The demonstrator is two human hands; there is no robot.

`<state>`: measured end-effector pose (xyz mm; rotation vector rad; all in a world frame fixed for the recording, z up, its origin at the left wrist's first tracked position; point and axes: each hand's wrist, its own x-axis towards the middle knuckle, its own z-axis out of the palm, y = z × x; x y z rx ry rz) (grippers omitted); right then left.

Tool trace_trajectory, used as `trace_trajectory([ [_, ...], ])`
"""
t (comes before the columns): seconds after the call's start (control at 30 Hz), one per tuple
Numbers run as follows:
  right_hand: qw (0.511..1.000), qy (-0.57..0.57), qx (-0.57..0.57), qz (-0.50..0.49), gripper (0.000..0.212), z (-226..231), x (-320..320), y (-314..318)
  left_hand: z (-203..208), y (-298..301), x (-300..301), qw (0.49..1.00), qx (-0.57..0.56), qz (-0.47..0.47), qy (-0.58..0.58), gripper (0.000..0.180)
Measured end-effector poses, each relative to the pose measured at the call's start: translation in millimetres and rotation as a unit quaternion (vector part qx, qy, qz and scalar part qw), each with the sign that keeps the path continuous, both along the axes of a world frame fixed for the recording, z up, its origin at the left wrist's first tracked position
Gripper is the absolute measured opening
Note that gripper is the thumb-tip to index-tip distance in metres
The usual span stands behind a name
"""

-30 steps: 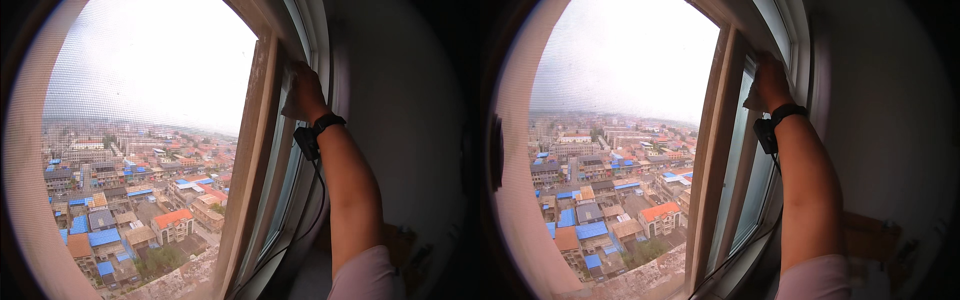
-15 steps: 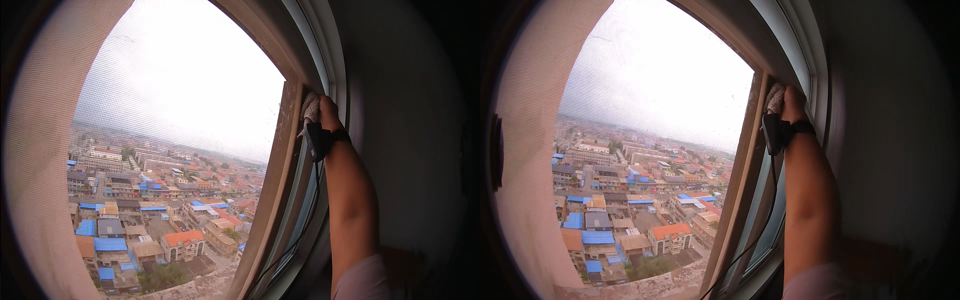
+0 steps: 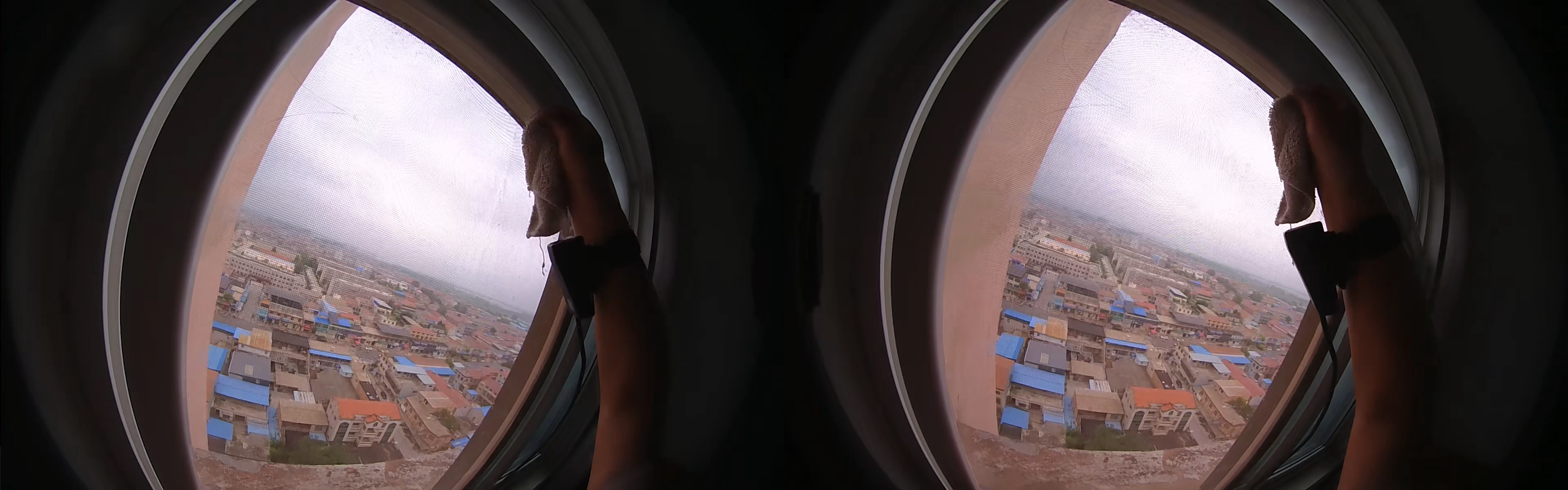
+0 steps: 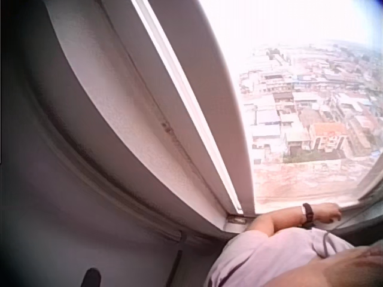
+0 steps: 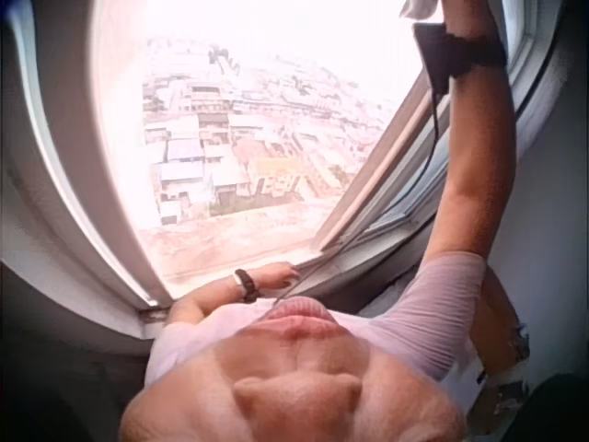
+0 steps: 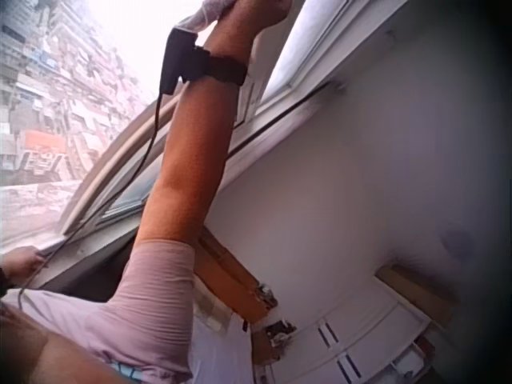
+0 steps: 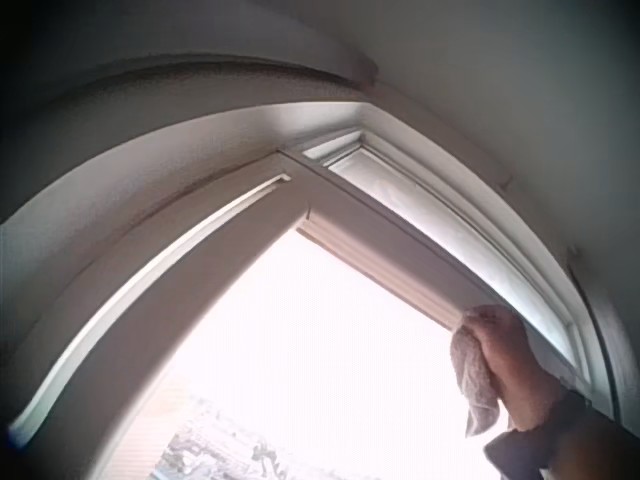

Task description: The person cleans the window frame and window sill using a cloth, then washes and wrings out the cloth in a basin before wiping a wooden headboard.

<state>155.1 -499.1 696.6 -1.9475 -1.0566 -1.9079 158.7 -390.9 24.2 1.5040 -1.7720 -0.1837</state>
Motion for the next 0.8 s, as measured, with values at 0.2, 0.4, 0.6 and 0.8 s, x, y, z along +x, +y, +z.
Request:
trace_trajectory([
  [0.2, 0.999, -0.029, -0.013, 0.026, 0.023, 29, 19, 118, 149, 68, -9, 0.979, -0.058, 0.169, -0.101, 0.014],
  [0.4, 0.924, -0.229, -0.021, -0.304, 0.016, 45, 28, 201, 290, 188, -44, 0.851, -0.177, 0.382, -0.313, 0.017],
  [0.6, 0.978, -0.126, 0.014, -0.163, 0.017, 34, 25, 265, 362, 268, -46, 0.704, -0.214, 0.537, -0.413, 0.049],
  [0.8, 0.988, -0.099, 0.062, -0.099, 0.017, 5, 0, 288, 344, 279, -55, 0.694, -0.191, 0.563, -0.407, 0.054],
])
